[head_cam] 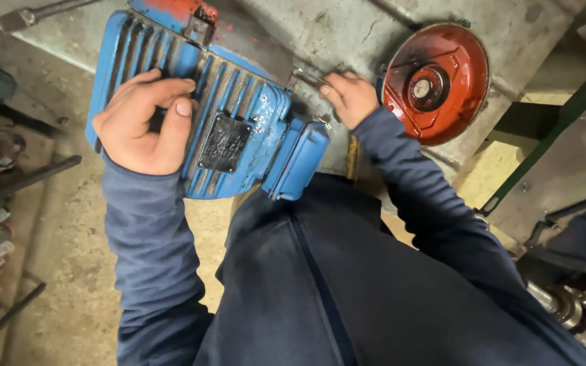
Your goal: The person works on a blue electric motor mounted on a workshop bench, holding the motor steady with one hand while using wrenches to loosen and turn bolts on the motor housing. Near the end, the person carries a small bucket and pours its contents into a container under the bench.
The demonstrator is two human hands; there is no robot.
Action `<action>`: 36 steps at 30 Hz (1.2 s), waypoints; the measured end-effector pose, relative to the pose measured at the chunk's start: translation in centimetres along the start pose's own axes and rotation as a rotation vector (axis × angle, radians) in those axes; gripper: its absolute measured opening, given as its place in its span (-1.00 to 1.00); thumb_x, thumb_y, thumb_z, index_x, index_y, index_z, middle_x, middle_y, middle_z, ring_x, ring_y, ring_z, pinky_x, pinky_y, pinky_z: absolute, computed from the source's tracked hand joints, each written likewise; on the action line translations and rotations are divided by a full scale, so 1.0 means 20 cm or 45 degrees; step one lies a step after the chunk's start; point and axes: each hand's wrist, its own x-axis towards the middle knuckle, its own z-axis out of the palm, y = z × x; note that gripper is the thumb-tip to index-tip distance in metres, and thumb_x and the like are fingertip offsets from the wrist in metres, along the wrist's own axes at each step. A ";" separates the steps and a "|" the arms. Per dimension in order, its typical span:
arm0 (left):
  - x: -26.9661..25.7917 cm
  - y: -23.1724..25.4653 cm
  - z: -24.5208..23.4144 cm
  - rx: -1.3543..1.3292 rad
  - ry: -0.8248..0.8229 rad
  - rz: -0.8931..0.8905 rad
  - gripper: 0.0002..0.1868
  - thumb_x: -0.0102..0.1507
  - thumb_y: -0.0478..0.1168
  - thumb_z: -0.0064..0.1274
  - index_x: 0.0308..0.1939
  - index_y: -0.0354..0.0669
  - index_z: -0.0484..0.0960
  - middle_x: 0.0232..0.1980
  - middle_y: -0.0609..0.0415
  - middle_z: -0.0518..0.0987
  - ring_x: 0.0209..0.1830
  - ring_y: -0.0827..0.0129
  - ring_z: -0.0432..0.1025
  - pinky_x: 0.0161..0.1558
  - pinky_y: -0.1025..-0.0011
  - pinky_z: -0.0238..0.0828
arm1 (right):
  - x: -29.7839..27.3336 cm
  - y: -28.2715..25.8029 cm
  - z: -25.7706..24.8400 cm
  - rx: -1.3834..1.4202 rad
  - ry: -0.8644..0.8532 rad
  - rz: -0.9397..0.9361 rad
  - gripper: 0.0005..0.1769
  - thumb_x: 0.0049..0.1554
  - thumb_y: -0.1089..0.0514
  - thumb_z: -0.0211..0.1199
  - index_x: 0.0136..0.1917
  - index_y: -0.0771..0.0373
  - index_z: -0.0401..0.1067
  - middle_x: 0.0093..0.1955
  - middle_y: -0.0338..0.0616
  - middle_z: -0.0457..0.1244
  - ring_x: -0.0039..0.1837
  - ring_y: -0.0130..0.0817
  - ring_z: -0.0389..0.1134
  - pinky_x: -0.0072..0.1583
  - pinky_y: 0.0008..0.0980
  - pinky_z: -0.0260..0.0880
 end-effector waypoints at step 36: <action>0.03 0.02 0.02 -0.029 0.090 0.010 -0.87 0.42 -0.32 0.17 0.04 -0.26 0.69 -0.18 -0.01 0.68 -0.16 0.18 0.59 0.33 0.22 0.49 | -0.16 -0.05 -0.12 -0.058 -0.131 0.036 -0.75 0.38 -0.05 0.15 0.07 0.17 0.41 -0.15 0.08 0.33 -0.11 0.14 0.40 -0.10 0.00 0.38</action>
